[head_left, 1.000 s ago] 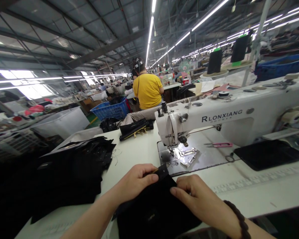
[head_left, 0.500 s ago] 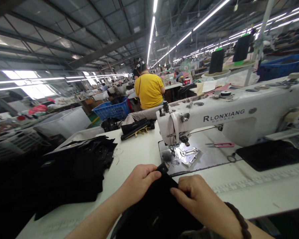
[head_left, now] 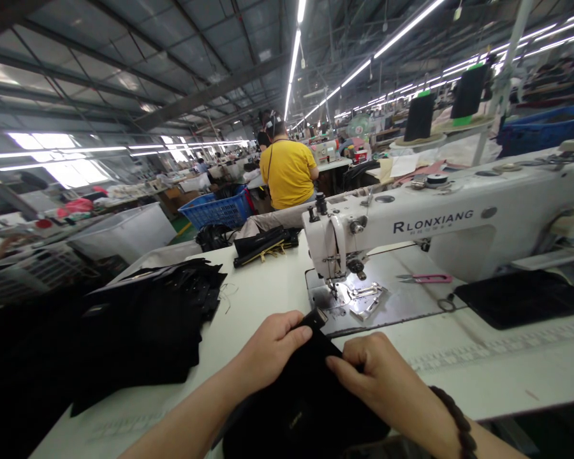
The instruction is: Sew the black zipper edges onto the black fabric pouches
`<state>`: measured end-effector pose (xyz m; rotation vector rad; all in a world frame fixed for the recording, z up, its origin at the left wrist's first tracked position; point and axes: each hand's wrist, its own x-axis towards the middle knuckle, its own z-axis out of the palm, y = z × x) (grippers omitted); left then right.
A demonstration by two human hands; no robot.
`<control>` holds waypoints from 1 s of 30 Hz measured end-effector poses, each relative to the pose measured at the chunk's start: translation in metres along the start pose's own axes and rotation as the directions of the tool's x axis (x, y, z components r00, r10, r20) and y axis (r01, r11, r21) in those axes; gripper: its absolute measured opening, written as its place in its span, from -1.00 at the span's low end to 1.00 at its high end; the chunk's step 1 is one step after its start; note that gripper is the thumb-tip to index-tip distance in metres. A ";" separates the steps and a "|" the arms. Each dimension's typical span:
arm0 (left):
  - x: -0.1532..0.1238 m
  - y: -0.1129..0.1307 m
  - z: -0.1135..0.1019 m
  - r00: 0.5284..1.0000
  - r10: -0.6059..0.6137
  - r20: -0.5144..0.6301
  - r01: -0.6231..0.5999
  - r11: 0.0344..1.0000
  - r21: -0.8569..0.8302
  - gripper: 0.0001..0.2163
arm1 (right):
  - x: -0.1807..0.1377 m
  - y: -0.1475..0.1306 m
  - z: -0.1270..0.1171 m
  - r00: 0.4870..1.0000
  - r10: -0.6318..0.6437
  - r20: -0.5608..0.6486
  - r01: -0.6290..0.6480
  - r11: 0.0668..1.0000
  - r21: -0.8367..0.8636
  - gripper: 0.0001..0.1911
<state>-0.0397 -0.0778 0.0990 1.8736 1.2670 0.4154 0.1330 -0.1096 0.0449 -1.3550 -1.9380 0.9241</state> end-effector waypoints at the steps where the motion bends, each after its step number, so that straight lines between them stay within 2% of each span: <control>1: 0.001 -0.001 0.000 1.000 -0.008 0.002 0.008 1.000 -0.008 -0.75 | 0.000 0.000 0.001 1.000 0.006 0.003 -0.006 1.000 0.006 -0.57; 13: 0.007 -0.008 -0.001 1.000 0.007 0.012 -0.007 1.000 -0.015 -0.76 | 0.002 0.003 0.007 1.000 0.026 -0.012 -0.026 0.998 0.055 -0.56; 15: 0.007 -0.008 -0.003 1.000 0.011 0.027 -0.011 1.000 -0.001 -0.75 | 0.000 0.004 0.005 0.999 0.031 0.027 -0.034 0.994 0.105 -0.56; 18: 0.009 -0.008 -0.007 0.998 0.007 0.059 -0.009 1.000 0.027 -0.74 | -0.004 0.006 -0.002 0.987 0.021 0.159 -0.060 0.969 0.241 -0.56; 23: 0.015 -0.012 -0.018 0.997 -0.020 0.079 0.011 0.994 0.107 -0.74 | -0.011 0.011 -0.011 0.917 0.018 0.398 -0.220 0.857 0.467 -0.70; 25: 0.019 -0.014 -0.020 0.996 -0.015 0.093 0.002 0.991 0.137 -0.75 | -0.013 0.013 -0.009 0.906 0.043 0.420 -0.276 0.814 0.511 -0.77; 30: 0.033 -0.015 -0.019 0.994 -0.006 0.105 -0.015 0.980 0.198 -0.77 | -0.012 0.018 0.001 0.925 0.132 0.356 -0.303 0.823 0.480 -0.78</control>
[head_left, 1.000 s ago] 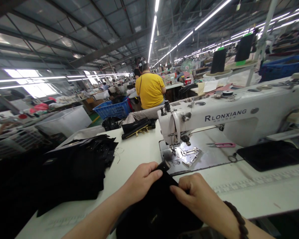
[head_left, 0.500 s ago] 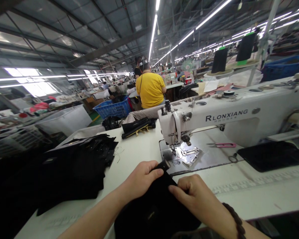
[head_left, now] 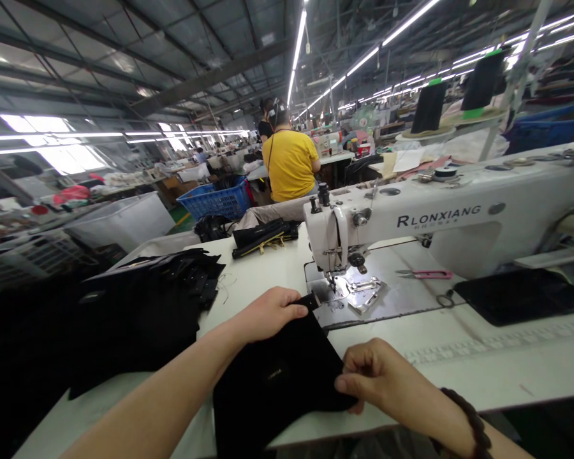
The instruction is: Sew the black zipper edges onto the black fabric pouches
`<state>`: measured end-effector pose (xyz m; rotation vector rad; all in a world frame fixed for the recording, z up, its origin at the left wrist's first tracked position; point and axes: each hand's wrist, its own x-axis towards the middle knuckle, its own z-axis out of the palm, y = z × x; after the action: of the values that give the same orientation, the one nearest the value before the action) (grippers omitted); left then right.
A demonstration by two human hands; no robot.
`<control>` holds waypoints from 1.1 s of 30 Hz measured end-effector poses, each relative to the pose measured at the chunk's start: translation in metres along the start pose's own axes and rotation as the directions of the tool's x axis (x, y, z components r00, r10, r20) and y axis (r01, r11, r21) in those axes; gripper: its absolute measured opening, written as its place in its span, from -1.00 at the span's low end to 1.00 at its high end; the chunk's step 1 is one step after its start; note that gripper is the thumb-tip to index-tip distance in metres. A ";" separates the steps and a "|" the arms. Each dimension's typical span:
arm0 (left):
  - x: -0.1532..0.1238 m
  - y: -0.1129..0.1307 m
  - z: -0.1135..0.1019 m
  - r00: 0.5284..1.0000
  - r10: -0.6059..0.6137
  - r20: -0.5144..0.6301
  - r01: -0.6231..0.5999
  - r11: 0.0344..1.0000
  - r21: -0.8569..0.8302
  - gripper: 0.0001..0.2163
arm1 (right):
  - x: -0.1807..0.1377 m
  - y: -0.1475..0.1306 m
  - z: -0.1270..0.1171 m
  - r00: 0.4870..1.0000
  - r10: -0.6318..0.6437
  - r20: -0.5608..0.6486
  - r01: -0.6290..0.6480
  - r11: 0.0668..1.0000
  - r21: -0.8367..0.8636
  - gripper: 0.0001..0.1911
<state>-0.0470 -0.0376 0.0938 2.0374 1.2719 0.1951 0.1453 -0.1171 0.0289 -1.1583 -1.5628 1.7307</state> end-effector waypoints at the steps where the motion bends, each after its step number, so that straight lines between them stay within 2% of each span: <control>1: 0.003 0.000 0.001 1.000 0.000 -0.001 0.000 1.000 0.011 -0.77 | 0.001 0.001 0.001 1.000 0.012 -0.016 -0.012 1.000 -0.006 -0.75; 7: 0.026 -0.006 0.016 1.000 0.027 -0.003 -0.026 0.998 0.054 -0.80 | 0.005 0.007 -0.002 0.994 0.085 -0.074 -0.087 0.996 -0.016 -0.64; 11: 0.040 -0.013 0.022 0.998 0.056 0.006 -0.056 0.997 0.062 -0.80 | 0.005 0.005 -0.012 0.997 0.077 -0.007 -0.077 0.997 -0.002 -0.64; 13: 0.045 -0.017 0.023 0.998 0.061 0.015 -0.062 0.996 0.063 -0.80 | 0.004 0.002 -0.020 0.998 0.039 0.042 -0.040 0.999 0.032 -0.70; 16: 0.052 -0.023 0.024 0.998 0.055 0.026 -0.056 0.996 0.071 -0.80 | 0.001 -0.001 -0.032 0.991 -0.078 0.106 0.078 0.997 0.010 -0.94; 18: 0.055 -0.025 0.025 0.999 0.046 0.030 -0.048 0.996 0.081 -0.81 | 0.001 -0.002 -0.040 0.969 -0.182 0.170 0.204 0.971 -0.128 -0.82; 20: 0.058 -0.027 0.026 0.999 0.041 0.033 -0.044 0.995 0.093 -0.82 | 0.004 -0.003 -0.047 0.937 -0.258 0.236 0.332 0.867 -0.372 -0.66; 21: 0.059 -0.027 0.027 0.999 0.040 0.035 -0.044 0.994 0.100 -0.82 | 0.007 -0.003 -0.049 0.918 -0.286 0.275 0.391 0.772 -0.501 -0.61; 23: 0.062 -0.027 0.028 0.998 0.042 0.041 -0.046 0.992 0.118 -0.81 | 0.015 -0.005 -0.054 0.861 -0.331 0.386 0.507 0.525 -0.684 -0.61; 26: 0.064 -0.027 0.028 0.998 0.039 0.042 -0.045 0.988 0.146 -0.81 | 0.029 -0.011 -0.058 0.728 -0.370 0.577 0.656 0.134 -0.743 -0.73; 28: 0.065 -0.027 0.029 0.999 0.032 0.039 -0.038 0.986 0.163 -0.81 | 0.036 -0.014 -0.060 0.654 -0.407 0.638 0.681 -0.051 -0.731 -0.75; 29: 0.066 -0.027 0.029 0.999 0.029 0.038 -0.035 0.985 0.171 -0.81 | 0.038 -0.015 -0.062 0.631 -0.435 0.643 0.675 -0.103 -0.731 -0.75; 31: 0.067 -0.026 0.030 0.999 0.023 0.042 -0.030 0.983 0.183 -0.82 | 0.041 -0.014 -0.064 0.602 -0.500 0.622 0.653 -0.141 -0.745 -0.74; 33: 0.069 -0.024 0.030 0.999 0.016 0.045 -0.025 0.980 0.196 -0.83 | 0.042 -0.011 -0.066 0.614 -0.522 0.592 0.626 -0.135 -0.768 -0.73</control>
<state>-0.0159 0.0111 0.0401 2.2094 1.2873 0.0357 0.1799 -0.0459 0.0322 -0.4683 -2.7657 -0.0924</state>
